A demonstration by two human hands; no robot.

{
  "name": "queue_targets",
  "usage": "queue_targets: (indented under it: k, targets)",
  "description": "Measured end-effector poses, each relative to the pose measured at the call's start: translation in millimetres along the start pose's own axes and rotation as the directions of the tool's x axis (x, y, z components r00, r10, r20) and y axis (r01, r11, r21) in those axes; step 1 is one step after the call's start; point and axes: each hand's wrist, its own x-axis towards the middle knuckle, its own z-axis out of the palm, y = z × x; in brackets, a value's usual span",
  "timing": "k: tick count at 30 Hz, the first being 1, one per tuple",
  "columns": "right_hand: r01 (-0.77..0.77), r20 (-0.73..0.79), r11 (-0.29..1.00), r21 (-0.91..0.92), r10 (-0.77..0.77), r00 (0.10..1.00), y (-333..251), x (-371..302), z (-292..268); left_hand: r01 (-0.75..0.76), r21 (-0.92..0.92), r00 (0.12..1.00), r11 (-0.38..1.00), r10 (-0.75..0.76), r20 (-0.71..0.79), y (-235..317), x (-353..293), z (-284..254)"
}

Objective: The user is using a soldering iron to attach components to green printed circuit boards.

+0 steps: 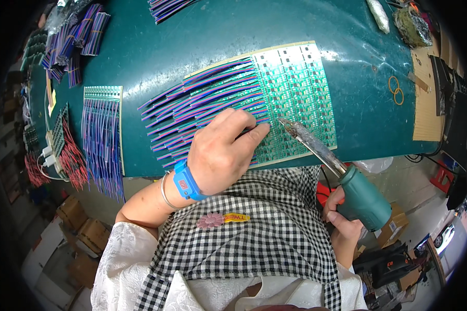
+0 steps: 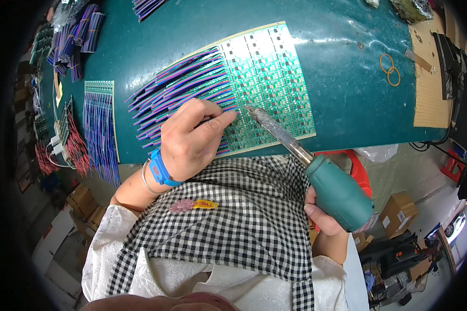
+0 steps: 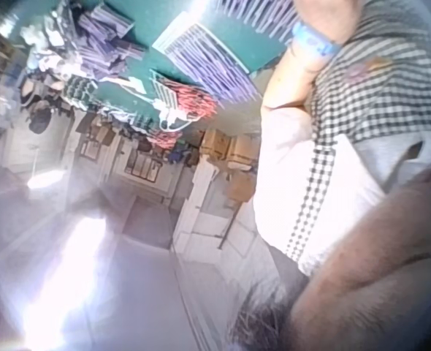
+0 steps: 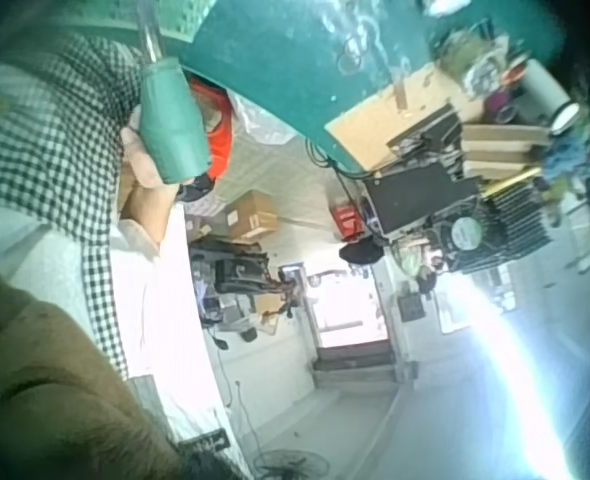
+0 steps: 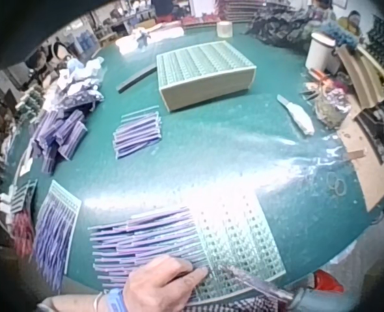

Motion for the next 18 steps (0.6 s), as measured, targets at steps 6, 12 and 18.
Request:
queue_targets:
  k: [6,12,18]
  targets:
    - [-0.086,-0.027,0.994,0.060,0.088,0.996,-3.1,-4.7,-0.7,0.007,0.012,1.000,1.000,-0.007,0.009,1.4,0.2,-1.1]
    - [0.016,-0.013,0.948,-0.318,-0.022,1.000,-0.2,1.7,-2.1,0.007,0.019,1.000,1.000,-0.007,0.013,2.2,0.5,-1.3]
    - [-0.097,-0.071,0.995,0.021,0.099,0.993,-5.7,-2.0,-0.4,-0.002,0.023,1.000,1.000,0.002,0.004,1.2,-0.3,-0.1]
